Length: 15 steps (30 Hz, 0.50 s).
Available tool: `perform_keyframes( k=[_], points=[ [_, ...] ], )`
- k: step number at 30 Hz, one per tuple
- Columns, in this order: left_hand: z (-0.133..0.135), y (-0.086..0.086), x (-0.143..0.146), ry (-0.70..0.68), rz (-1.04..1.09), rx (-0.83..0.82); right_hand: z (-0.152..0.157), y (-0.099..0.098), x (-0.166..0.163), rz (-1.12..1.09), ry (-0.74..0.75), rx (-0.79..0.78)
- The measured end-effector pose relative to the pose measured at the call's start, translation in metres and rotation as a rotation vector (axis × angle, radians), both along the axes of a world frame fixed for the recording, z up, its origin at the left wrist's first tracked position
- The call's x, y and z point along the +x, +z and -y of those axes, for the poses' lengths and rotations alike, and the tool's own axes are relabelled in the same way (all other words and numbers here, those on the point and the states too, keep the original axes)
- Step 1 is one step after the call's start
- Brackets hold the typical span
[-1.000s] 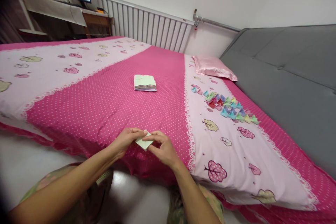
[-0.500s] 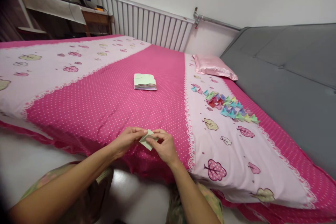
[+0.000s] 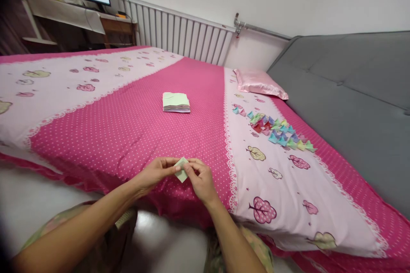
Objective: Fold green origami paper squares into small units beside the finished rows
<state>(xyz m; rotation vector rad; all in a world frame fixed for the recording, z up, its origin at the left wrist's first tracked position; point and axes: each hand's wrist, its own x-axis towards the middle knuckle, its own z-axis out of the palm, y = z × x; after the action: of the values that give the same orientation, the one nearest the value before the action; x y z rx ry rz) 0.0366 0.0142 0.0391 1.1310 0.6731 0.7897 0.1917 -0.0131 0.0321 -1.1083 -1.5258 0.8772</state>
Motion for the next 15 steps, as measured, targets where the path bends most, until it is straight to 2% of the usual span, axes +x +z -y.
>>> perform_keyframes(
  k=[8,12,15],
  points=[
    [0.001,0.004,0.002,0.020,-0.004,0.030,0.004,-0.007,-0.006,-0.087,-0.125,0.005],
    [0.002,0.006,0.001,0.060,-0.029,0.017,0.004,-0.010,-0.009,-0.173,-0.230,-0.059],
    [0.002,0.006,0.001,0.088,-0.068,0.014,0.004,-0.011,-0.011,-0.249,-0.238,-0.106]
  ],
)
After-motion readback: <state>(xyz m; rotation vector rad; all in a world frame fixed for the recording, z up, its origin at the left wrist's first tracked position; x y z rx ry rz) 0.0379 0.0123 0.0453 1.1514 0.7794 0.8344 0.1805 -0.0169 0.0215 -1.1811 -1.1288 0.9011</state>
